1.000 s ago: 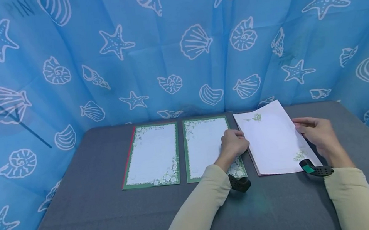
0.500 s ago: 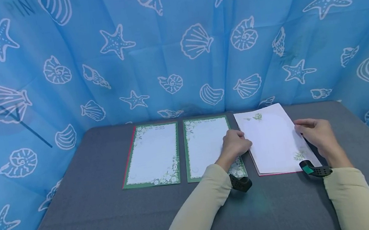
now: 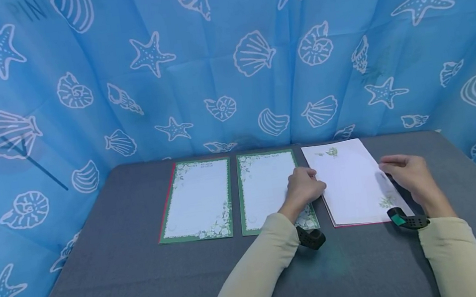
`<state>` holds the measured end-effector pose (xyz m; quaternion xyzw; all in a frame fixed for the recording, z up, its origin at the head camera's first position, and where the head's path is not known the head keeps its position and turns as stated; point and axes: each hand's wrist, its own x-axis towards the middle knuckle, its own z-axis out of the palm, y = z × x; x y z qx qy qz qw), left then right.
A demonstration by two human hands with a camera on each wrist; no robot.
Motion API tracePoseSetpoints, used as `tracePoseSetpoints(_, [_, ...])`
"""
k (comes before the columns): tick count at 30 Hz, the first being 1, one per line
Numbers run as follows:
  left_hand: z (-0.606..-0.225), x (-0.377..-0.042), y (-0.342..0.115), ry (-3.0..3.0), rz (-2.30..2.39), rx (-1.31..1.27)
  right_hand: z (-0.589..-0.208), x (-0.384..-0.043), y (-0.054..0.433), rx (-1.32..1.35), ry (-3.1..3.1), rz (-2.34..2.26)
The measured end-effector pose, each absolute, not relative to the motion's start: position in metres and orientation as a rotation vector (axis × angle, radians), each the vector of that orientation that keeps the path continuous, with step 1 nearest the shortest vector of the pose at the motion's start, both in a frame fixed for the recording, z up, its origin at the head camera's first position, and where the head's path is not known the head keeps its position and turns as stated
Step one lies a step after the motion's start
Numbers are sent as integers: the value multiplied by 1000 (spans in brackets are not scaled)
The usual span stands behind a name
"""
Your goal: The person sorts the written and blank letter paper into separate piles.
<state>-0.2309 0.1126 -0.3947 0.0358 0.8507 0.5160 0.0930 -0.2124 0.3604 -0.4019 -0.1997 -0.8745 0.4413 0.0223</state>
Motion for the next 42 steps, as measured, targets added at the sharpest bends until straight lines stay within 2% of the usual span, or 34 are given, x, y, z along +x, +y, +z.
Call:
tracePoseSetpoints(9, [-389,-230,104,2545,1555,141,-390,-210,349,-608,-2684,1362])
tracePoseSetpoints(21, [-382,-241,59,2550,1603,231,-381,-219,310,-393,-2732,1412])
tracePoseSetpoints(42, [-391,-256,-26,2566,1764,9,-389,-241,238,-119,-2695,1498])
